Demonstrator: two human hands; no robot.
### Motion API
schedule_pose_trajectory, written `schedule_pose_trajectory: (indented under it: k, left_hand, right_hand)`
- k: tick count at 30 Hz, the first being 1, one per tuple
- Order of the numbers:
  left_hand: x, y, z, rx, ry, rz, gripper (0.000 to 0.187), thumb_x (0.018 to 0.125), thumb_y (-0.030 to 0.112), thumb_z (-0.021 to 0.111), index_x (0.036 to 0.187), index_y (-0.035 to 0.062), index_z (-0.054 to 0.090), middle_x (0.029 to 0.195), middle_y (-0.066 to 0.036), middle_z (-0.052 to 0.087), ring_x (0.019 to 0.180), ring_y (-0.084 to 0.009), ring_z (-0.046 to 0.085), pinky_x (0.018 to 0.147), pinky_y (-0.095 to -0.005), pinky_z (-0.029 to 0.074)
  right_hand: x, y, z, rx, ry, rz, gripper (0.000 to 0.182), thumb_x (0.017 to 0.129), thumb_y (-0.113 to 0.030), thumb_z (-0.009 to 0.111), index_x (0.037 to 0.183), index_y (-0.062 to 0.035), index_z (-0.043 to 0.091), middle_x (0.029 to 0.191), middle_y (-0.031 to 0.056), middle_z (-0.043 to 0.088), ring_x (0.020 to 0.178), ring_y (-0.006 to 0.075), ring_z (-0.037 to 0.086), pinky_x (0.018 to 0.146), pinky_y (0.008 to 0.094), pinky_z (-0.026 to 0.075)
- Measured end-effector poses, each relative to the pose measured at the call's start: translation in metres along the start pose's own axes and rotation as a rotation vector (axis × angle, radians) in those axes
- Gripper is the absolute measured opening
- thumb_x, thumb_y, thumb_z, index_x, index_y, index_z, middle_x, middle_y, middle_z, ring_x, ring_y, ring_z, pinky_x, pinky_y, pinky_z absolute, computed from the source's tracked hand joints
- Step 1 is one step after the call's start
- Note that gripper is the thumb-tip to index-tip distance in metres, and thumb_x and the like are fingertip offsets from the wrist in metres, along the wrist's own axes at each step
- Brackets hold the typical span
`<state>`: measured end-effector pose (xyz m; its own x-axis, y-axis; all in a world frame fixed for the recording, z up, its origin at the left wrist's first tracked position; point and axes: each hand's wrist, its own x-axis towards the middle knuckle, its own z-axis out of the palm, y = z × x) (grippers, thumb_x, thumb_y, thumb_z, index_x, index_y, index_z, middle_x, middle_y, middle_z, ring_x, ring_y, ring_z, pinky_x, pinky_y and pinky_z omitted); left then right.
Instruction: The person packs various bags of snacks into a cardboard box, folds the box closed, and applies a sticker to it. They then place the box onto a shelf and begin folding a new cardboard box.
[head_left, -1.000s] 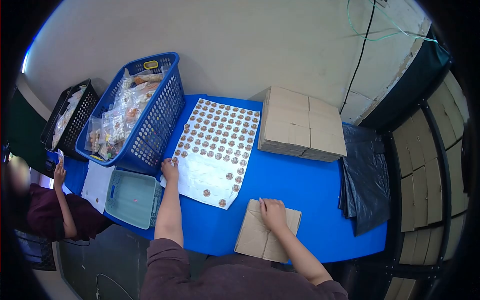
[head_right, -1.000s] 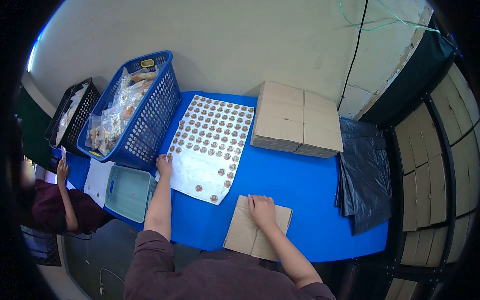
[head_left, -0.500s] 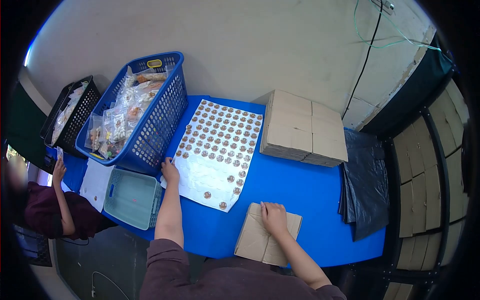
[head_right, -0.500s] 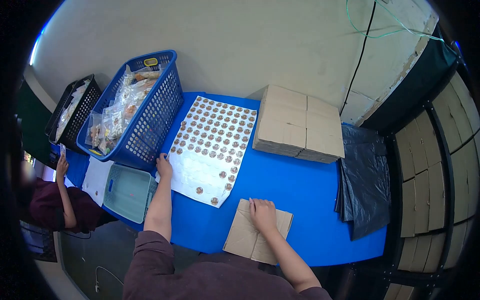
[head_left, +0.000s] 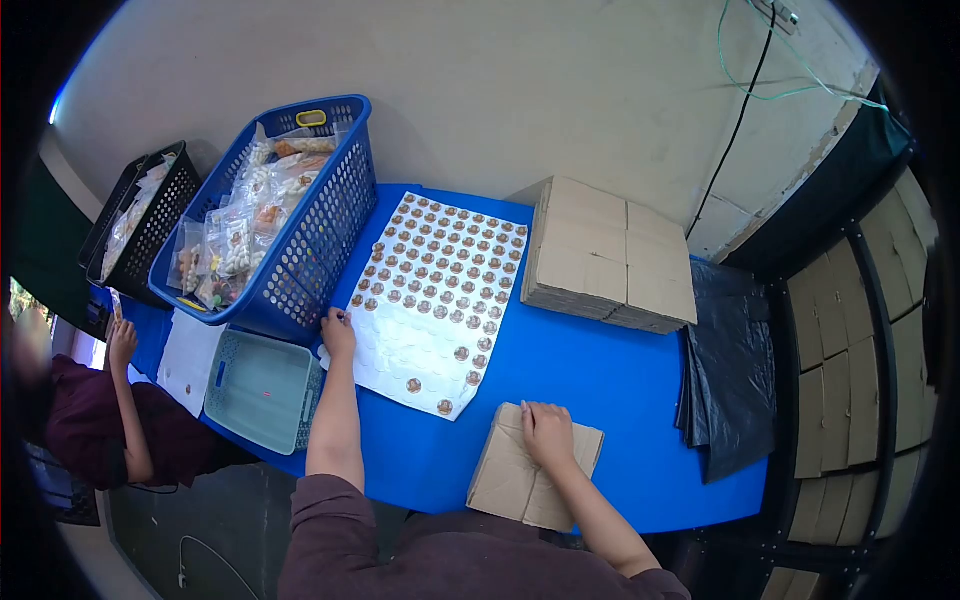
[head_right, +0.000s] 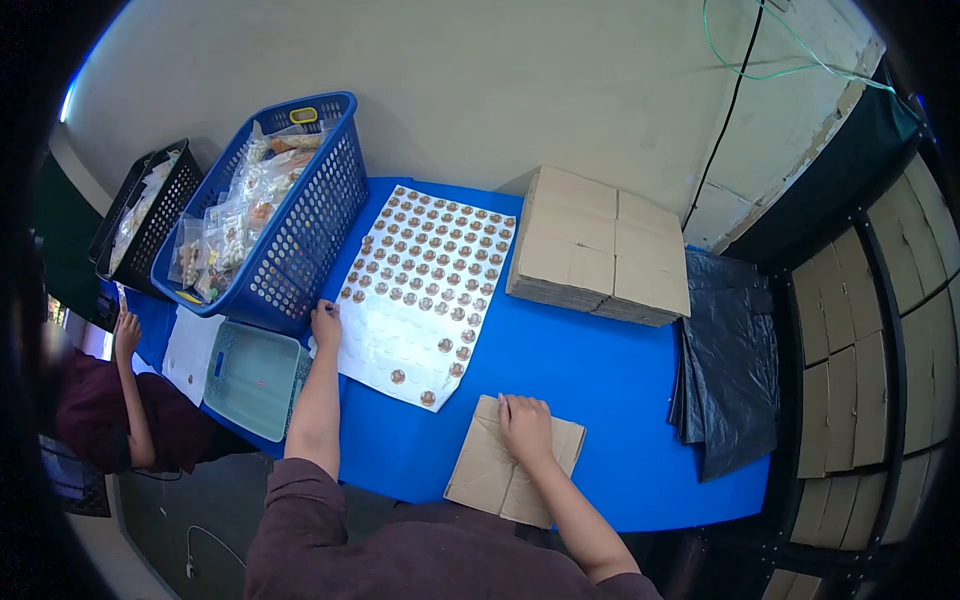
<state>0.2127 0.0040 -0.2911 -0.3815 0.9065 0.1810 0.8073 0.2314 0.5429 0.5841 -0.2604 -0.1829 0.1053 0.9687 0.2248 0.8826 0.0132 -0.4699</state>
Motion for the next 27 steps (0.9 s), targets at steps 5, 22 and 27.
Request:
schedule_pose_trajectory:
  k: [5, 22, 27]
  left_hand:
    - [0.008, -0.021, 0.007, -0.225, 0.006, -0.042, 0.015, 0.087, 0.015, 0.064, 0.089, 0.0020, 0.058, 0.078, -0.014, 0.063, 0.076, -0.0301, 0.062, 0.069, -0.0384, 0.048]
    - [-0.099, 0.085, -0.080, -0.946, -0.334, 0.096, 0.008, 0.094, 0.012, 0.057, 0.097, 0.0050, 0.055, 0.086, -0.002, 0.061, 0.077, -0.0104, 0.060, 0.064, -0.0239, 0.044]
    - [-0.199, 0.154, -0.133, -1.318, -0.814, -0.094, 0.012, 0.094, 0.014, 0.060, 0.101, 0.0072, 0.053, 0.080, -0.001, 0.055, 0.066, -0.0112, 0.053, 0.064, -0.0239, 0.044]
  right_hand:
    - [0.000, 0.000, -0.002, 0.000, -0.017, -0.008, 0.027, 0.093, -0.020, 0.052, 0.079, -0.0016, 0.065, 0.074, 0.0139, 0.065, 0.070, 0.0300, 0.060, 0.070, 0.0434, 0.043]
    - [-0.003, 0.000, -0.002, 0.146, 0.059, 0.003, 0.020, 0.092, -0.016, 0.054, 0.092, -0.0003, 0.067, 0.096, 0.0164, 0.064, 0.088, 0.0320, 0.059, 0.081, 0.0435, 0.045]
    - [-0.003, -0.017, -0.033, 0.356, 0.123, 0.015, 0.020, 0.092, -0.012, 0.056, 0.106, -0.0005, 0.065, 0.109, 0.0153, 0.062, 0.099, 0.0286, 0.059, 0.092, 0.0376, 0.044]
